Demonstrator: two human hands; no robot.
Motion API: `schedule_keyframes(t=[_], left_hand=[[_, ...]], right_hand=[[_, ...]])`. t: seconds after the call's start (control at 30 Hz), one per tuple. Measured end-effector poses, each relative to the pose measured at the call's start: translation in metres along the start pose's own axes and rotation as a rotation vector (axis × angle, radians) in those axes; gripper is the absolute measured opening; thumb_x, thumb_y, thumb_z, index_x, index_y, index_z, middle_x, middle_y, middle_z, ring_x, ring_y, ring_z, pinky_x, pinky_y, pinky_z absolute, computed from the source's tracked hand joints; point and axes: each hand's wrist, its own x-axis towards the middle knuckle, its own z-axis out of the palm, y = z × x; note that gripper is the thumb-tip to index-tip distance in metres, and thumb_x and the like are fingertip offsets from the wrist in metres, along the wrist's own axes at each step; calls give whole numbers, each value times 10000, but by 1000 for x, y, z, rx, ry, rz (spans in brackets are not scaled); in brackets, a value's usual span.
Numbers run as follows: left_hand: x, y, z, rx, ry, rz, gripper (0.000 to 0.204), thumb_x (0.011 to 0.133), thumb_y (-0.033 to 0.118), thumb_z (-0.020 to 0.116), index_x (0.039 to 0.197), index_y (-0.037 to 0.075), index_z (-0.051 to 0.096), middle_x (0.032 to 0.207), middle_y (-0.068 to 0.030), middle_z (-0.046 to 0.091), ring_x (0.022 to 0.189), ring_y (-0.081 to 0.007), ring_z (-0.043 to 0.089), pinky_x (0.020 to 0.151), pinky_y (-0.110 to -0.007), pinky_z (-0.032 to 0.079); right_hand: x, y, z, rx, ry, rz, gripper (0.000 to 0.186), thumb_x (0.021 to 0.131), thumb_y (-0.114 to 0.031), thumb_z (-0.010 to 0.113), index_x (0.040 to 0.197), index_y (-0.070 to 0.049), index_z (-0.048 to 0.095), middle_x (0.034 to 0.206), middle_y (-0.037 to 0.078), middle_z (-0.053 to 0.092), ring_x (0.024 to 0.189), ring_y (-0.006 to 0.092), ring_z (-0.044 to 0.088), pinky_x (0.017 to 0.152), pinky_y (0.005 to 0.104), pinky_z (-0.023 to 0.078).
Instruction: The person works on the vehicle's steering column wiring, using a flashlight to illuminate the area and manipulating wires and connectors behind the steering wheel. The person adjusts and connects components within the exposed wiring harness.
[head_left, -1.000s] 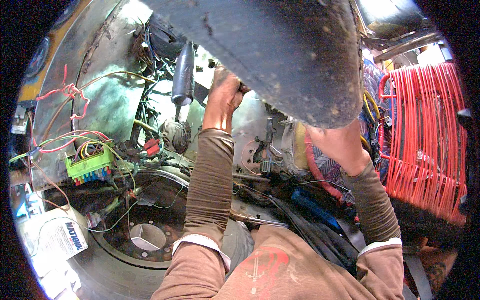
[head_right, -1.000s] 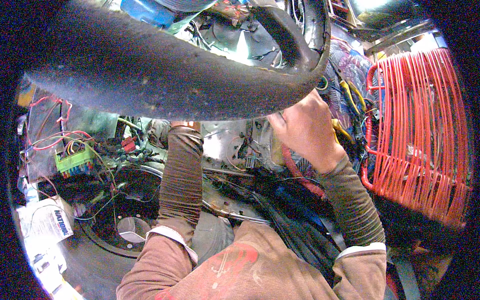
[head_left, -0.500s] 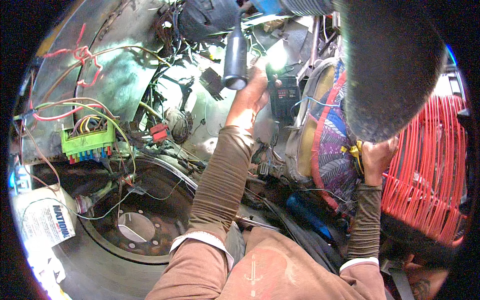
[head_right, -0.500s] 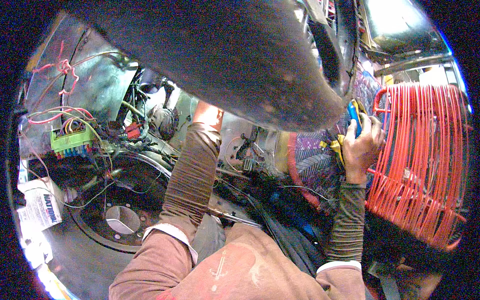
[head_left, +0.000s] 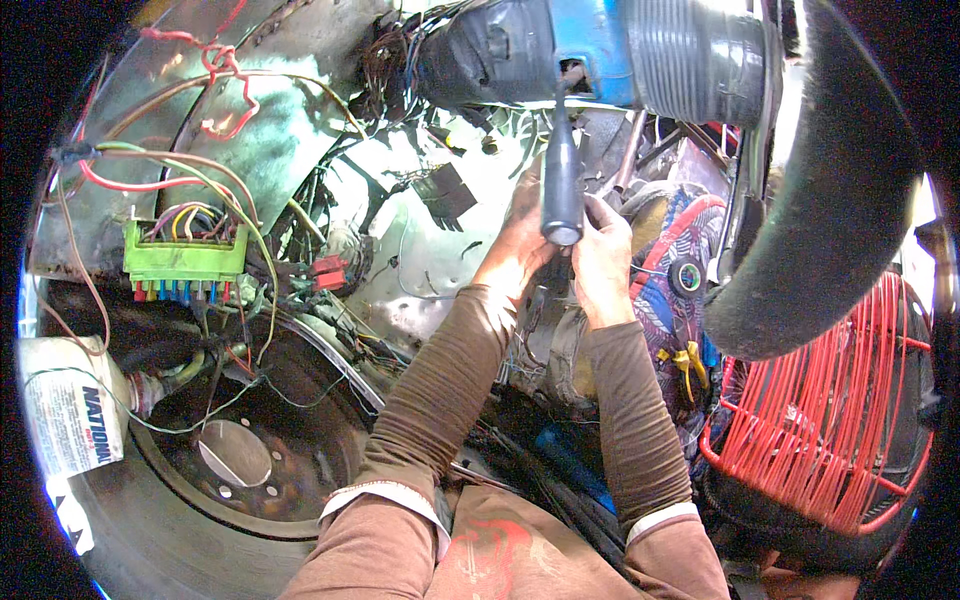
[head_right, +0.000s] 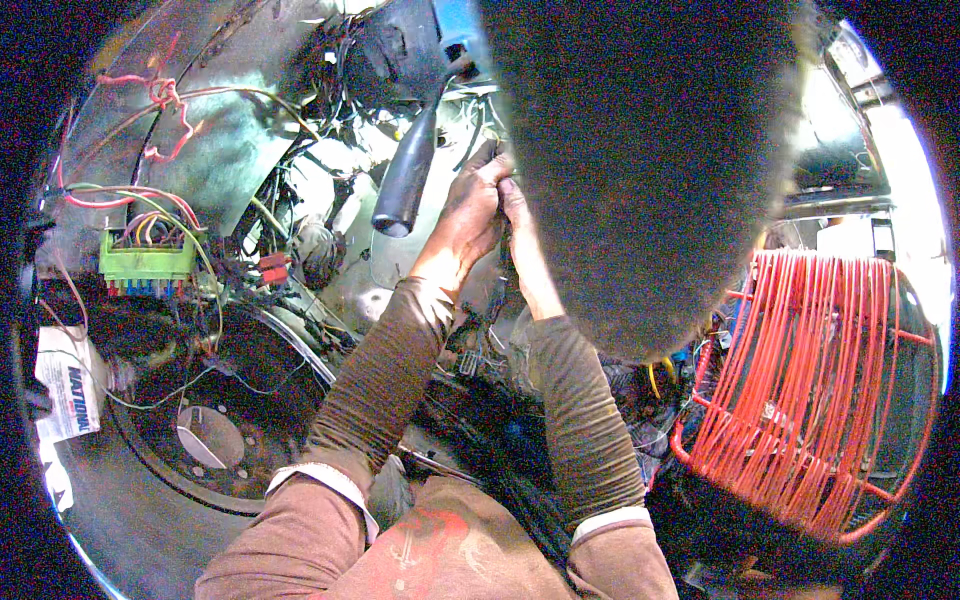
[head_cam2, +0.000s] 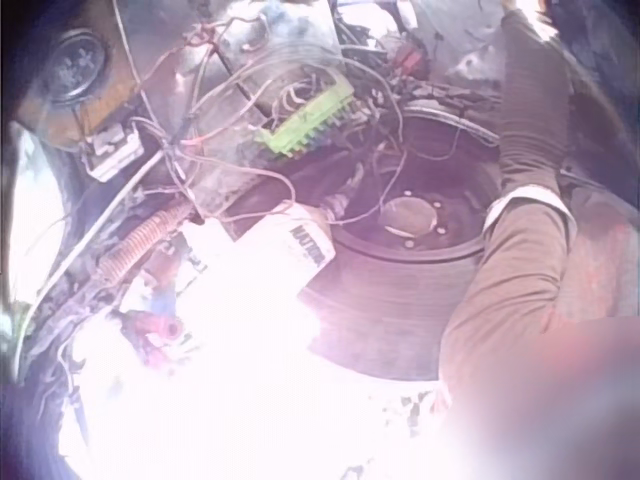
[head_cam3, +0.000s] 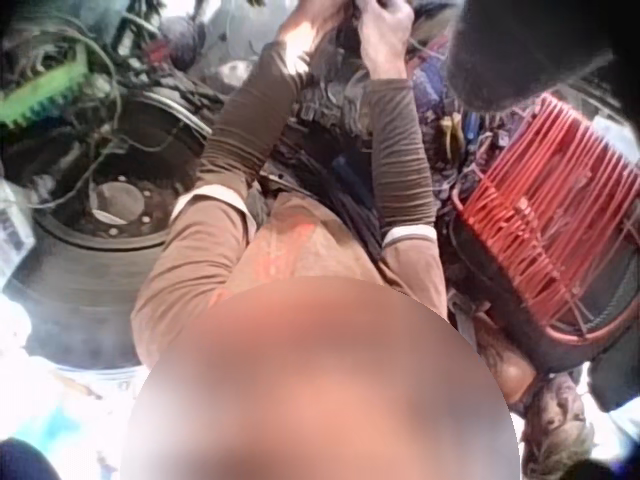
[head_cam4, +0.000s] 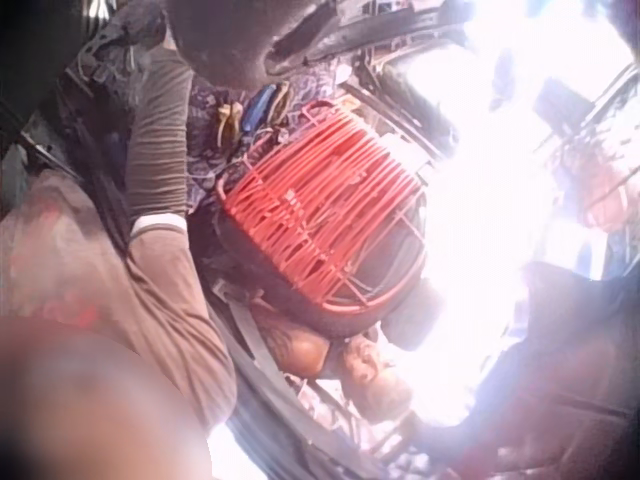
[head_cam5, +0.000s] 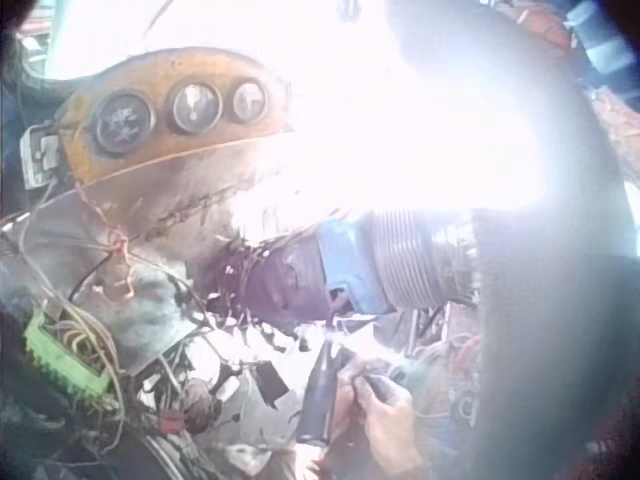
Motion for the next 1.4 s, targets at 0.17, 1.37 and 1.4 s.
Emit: schedule_keyframes(t=[0.17, 1.37, 1.4], left_hand=[[10, -1, -3, -27, 3, -6, 247, 920, 157, 725, 1101, 20, 629, 909, -65, 663, 761, -145, 635, 610, -285, 519], [12, 27, -11, 387, -60, -6, 257, 898, 222, 778, 965, 17, 638, 811, -11, 619, 652, -100, 601, 503, -263, 532], [11, 27, -11, 391, -47, 1, 259, 899, 222, 777, 974, 16, 640, 812, -11, 619, 652, -99, 596, 502, -265, 530]], right_hand=[[5, -10, -7, -75, 1, -64, 216, 974, -131, 662, 1125, 23, 670, 800, 18, 664, 608, 60, 584, 523, 223, 477], [22, -38, -32, -601, -81, -434, 163, 896, -69, 733, 1036, 14, 743, 920, 60, 744, 850, 100, 682, 772, 255, 545], [26, -40, -34, -571, -101, -413, 159, 898, -75, 730, 1028, 14, 744, 912, 57, 742, 837, 98, 678, 761, 254, 543]])
